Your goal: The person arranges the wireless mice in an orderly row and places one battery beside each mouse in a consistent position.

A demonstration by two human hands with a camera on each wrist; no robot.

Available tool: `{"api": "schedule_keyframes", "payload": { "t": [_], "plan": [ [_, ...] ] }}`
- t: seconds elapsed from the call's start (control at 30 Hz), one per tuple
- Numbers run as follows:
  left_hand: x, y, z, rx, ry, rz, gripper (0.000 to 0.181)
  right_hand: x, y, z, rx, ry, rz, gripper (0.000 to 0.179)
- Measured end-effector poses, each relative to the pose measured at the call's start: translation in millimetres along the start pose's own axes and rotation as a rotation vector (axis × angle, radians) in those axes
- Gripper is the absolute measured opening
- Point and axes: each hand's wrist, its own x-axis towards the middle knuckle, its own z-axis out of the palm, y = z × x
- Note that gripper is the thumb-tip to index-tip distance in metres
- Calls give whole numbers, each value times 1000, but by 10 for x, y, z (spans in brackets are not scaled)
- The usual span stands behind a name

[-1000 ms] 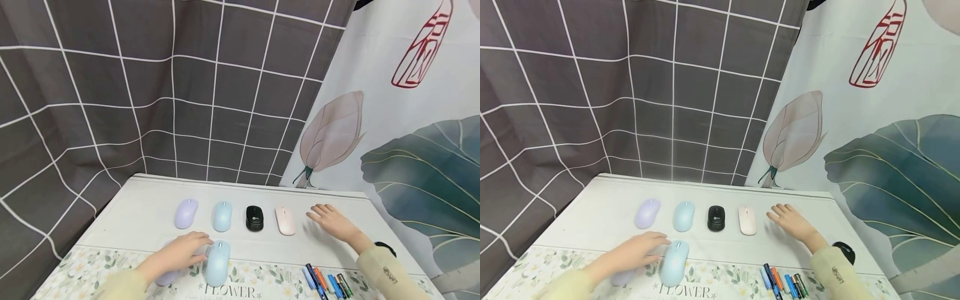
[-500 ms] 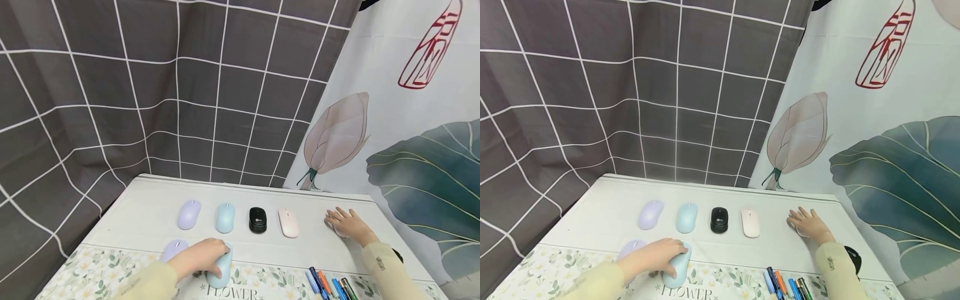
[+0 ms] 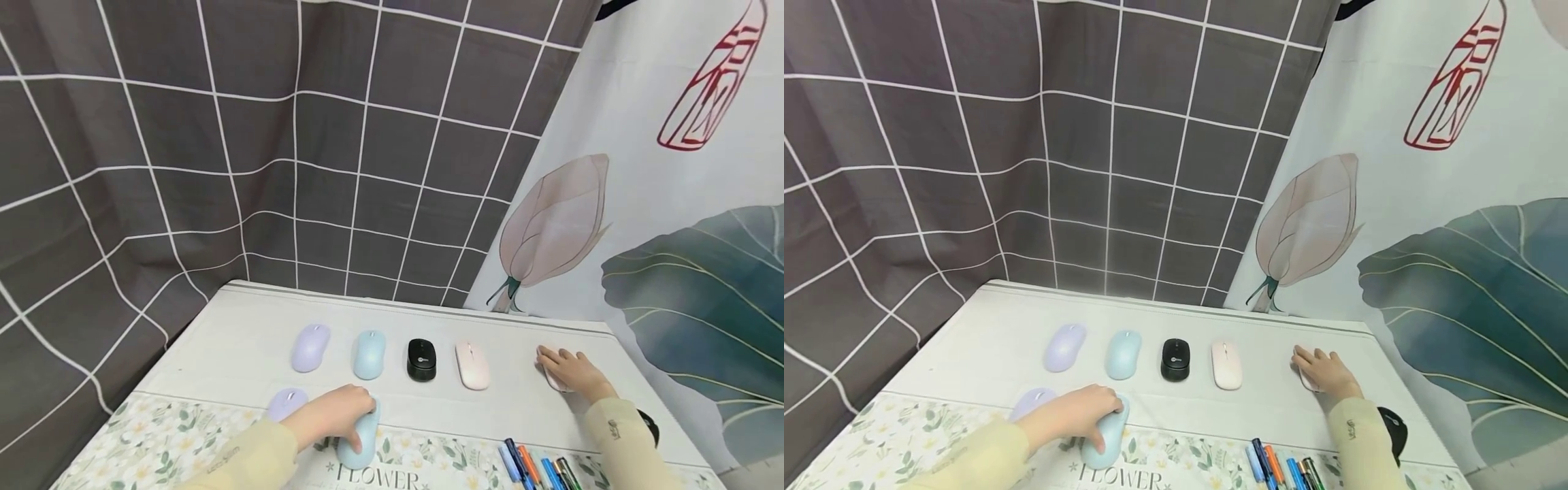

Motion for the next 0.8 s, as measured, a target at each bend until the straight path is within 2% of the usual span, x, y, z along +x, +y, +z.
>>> {"api": "schedule_keyframes", "payload": {
  "t": [0.17, 0.23, 0.47, 0.57, 0.8],
  "plan": [
    [-2, -2, 2, -34, 10, -9, 52, 10, -15, 24, -4, 30, -22, 62],
    [1, 3, 2, -38, 7, -11, 53, 14, -3, 20, 18, 18, -18, 60],
    [5, 6, 5, -52, 2, -15, 54, 5, 22, -82, 182, -64, 39, 53],
    [6, 4, 1, -57, 0, -13, 56, -3, 31, -96, 222, -81, 57, 54],
    [4, -1, -9, -47, 0, -11, 57, 16, 73, -74, 444, -115, 186, 43]
  ]
}}
